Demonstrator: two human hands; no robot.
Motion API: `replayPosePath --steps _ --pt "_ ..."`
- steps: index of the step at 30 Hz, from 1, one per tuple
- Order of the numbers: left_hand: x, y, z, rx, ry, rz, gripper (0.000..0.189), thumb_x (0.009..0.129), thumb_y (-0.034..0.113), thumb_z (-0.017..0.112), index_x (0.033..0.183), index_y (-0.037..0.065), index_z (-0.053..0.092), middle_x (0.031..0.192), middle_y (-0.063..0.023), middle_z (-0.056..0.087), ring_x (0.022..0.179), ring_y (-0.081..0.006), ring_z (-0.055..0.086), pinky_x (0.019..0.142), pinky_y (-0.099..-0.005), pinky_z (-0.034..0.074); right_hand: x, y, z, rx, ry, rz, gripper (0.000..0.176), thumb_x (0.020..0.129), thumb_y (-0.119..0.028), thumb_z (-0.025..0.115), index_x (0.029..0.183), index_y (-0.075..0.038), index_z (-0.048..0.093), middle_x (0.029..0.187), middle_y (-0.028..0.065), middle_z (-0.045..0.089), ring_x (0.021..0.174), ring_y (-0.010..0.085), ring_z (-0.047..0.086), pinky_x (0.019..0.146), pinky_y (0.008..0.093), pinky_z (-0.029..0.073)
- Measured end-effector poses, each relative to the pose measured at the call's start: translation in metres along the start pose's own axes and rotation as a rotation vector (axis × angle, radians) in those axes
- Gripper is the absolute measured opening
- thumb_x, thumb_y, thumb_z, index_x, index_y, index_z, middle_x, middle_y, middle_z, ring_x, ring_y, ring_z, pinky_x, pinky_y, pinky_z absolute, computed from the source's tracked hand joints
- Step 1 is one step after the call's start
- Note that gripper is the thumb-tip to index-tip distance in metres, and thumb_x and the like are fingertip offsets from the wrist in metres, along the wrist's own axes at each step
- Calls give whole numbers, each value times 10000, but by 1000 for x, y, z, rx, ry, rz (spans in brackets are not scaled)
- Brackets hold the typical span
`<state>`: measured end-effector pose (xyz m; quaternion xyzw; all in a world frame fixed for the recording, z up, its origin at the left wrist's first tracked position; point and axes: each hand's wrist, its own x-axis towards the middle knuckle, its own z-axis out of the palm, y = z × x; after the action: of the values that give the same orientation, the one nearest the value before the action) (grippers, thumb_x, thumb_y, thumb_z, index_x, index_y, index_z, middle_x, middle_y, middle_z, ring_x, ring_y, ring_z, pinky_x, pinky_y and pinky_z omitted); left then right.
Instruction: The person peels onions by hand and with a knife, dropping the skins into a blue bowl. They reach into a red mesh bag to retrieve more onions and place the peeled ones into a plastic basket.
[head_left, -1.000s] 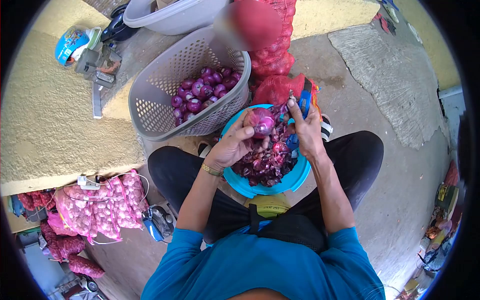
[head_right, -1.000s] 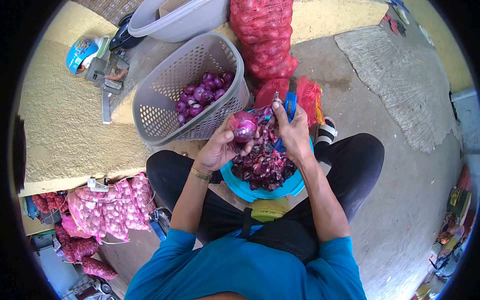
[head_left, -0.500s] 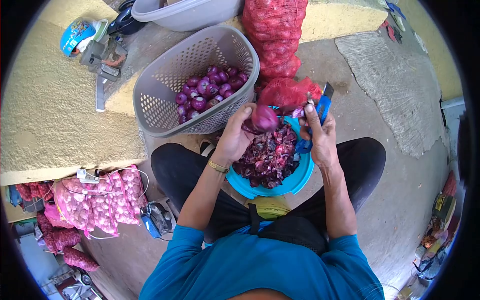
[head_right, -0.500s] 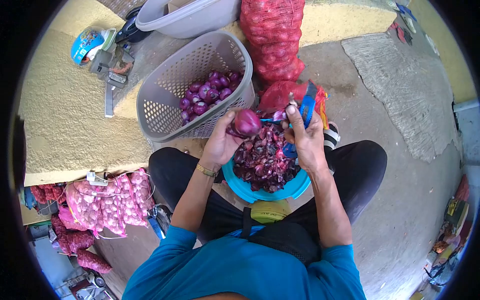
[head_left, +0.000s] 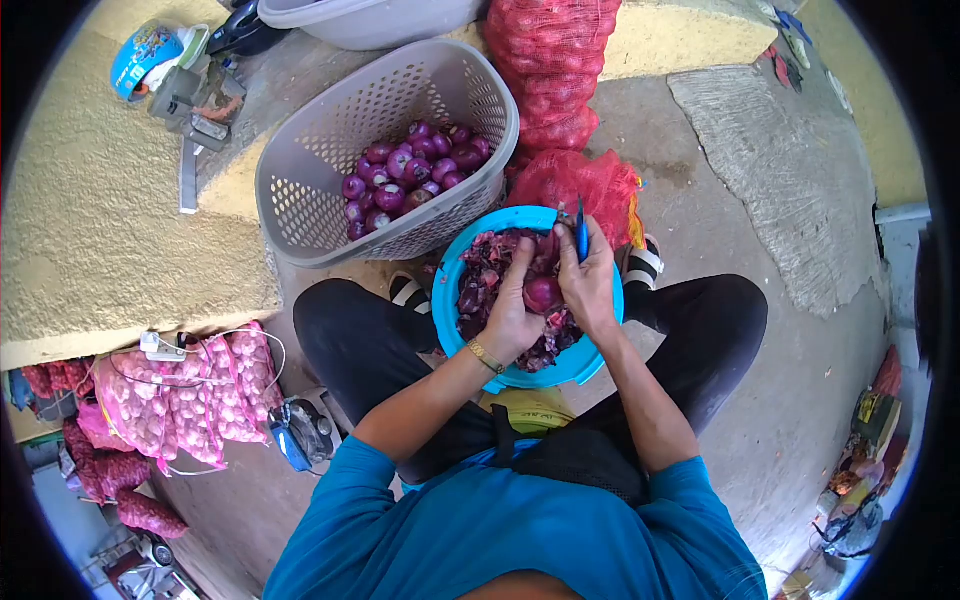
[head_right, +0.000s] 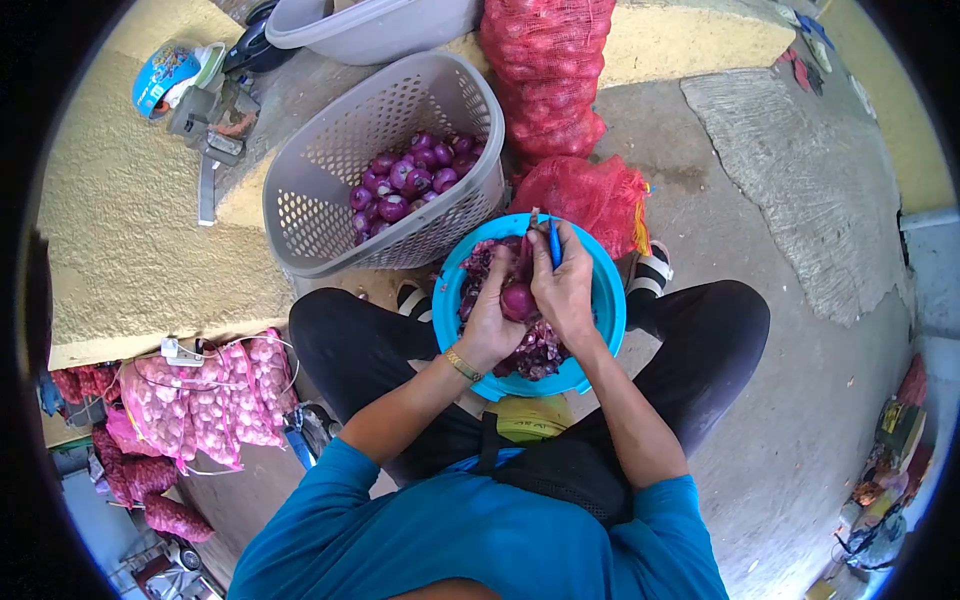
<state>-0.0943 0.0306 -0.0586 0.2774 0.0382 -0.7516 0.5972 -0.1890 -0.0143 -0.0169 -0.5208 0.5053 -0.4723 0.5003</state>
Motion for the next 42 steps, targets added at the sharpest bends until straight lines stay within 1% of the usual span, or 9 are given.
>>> replayPosePath --steps 4,13,15,17,22,25,30,35,42 --pt "3 14 -6 222 70 40 370 927 226 686 1221 111 494 1136 -38 620 1045 -172 627 861 -366 554 14 -7 -14 16 -9 4 134 988 -132 596 1038 -8 603 769 -19 575 687 59 516 614 258 446" --pt "-21 57 -1 395 -199 7 378 992 355 569 1246 77 530 1065 -121 655 849 -208 668 719 -401 586 46 -32 -52 326 173 55 181 1001 -272 589 967 -95 606 671 -59 539 541 43 482 454 220 329" --pt "-30 63 8 298 -115 -57 414 993 424 545 1220 78 550 996 -114 659 854 -213 669 708 -387 580 41 -33 -65 273 50 61 172 963 -251 650 910 -88 637 673 -35 572 549 60 485 480 239 361" --pt "-21 68 4 281 -60 -13 485 968 506 549 1160 63 590 967 -121 664 863 -230 672 708 -383 580 28 -24 -57 -212 -142 5 190 903 -232 722 867 -52 670 703 3 629 581 68 500 528 261 408" --pt "-19 82 7 195 139 89 588 895 587 611 1092 33 617 961 -111 662 872 -256 670 751 -381 584 11 14 -54 -410 -463 -14 313 757 -131 771 993 43 659 873 192 691 915 336 682 864 399 499" --pt "-16 80 8 143 174 97 574 886 570 637 1117 46 603 986 -102 651 901 -252 656 776 -395 584 6 16 -52 -632 -515 24 441 832 -188 748 1154 68 588 1025 187 689 968 227 658 874 336 501" --pt "-13 78 6 71 141 78 513 902 524 646 1159 85 584 1041 -83 641 934 -223 633 824 -424 580 11 -18 -36 -442 -408 168 511 912 -370 692 1168 61 592 987 126 674 935 163 612 890 321 469" --pt "-17 73 19 458 14 95 488 950 541 556 1127 87 588 1087 -85 648 984 -190 657 808 -436 602 9 -20 -15 108 -427 268 434 903 -373 717 1043 36 683 919 71 685 847 133 610 790 322 495" --pt "-15 72 20 449 86 -18 568 990 590 406 1185 79 556 1117 -93 643 1009 -190 653 842 -429 597 8 -4 -11 -69 -314 172 290 875 -270 762 917 9 698 764 39 676 710 99 591 662 299 490"
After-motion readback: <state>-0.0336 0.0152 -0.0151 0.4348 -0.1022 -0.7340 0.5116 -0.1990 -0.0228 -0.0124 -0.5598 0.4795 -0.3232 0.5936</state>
